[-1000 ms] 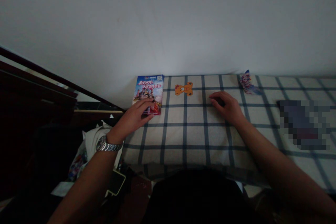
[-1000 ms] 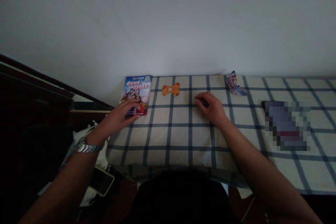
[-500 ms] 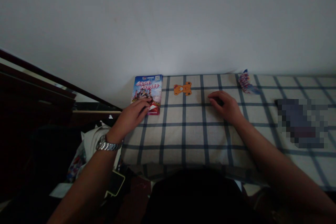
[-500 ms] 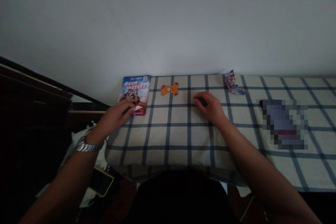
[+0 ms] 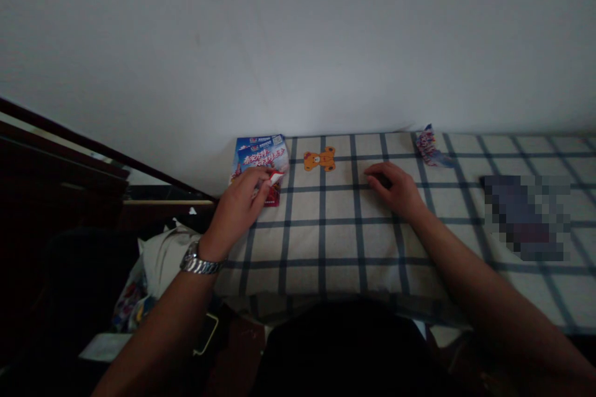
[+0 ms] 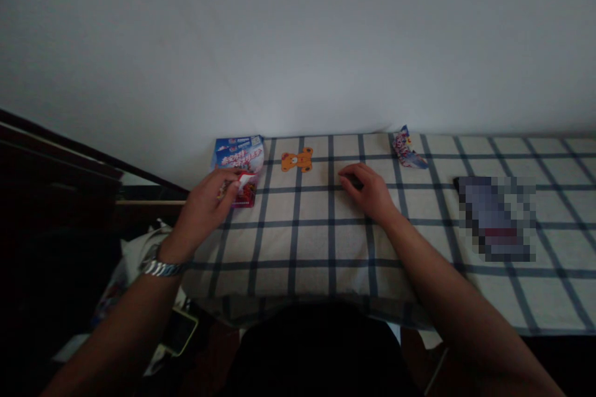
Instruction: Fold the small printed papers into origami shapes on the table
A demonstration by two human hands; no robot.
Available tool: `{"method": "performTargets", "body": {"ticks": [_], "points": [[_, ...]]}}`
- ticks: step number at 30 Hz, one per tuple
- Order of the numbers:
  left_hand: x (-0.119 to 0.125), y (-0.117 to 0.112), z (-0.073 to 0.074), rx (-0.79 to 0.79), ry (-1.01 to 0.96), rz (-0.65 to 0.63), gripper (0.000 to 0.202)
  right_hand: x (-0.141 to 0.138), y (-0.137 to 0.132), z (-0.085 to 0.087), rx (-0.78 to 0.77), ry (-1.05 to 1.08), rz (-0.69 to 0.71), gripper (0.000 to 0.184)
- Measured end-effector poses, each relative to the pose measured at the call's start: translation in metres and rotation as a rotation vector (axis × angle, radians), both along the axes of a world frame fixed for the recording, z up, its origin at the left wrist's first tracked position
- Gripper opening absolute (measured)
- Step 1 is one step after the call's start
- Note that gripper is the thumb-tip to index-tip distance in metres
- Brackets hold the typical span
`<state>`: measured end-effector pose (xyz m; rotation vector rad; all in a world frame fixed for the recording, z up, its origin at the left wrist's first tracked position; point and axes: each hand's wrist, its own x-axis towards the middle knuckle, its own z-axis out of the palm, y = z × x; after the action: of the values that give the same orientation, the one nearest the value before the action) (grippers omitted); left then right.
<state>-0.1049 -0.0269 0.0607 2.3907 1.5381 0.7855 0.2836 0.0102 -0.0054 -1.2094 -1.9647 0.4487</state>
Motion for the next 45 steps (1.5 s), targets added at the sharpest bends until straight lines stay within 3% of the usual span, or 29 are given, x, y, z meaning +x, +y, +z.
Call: {"method": "performTargets", "body": {"ticks": [8,14,19,25,35,45], "points": [[0.066,0.003,0.001,0.066,-0.03,-0.188,0.015,0.002,0.001,-0.003,0.003,0.019,-0.028,0.013],[0.115,0.01,-0.022,0.032,0.018,-0.385,0.017,0.004,0.0,-0.005,-0.006,0.141,-0.097,0.016],[0.14,0.008,-0.042,0.026,0.134,-0.432,0.018,0.004,-0.002,0.001,0.014,0.173,-0.12,0.018],[0.147,0.006,-0.048,0.046,0.162,-0.455,0.02,0.003,-0.003,0.007,0.087,0.04,-0.03,0.018],[0.145,0.003,-0.053,0.021,0.126,-0.464,0.02,0.004,0.001,-0.01,0.065,-0.145,0.168,0.039],[0.123,0.015,-0.043,-0.047,0.088,-0.568,0.042,0.005,-0.001,-0.011,0.043,-0.175,0.188,0.036]]}}
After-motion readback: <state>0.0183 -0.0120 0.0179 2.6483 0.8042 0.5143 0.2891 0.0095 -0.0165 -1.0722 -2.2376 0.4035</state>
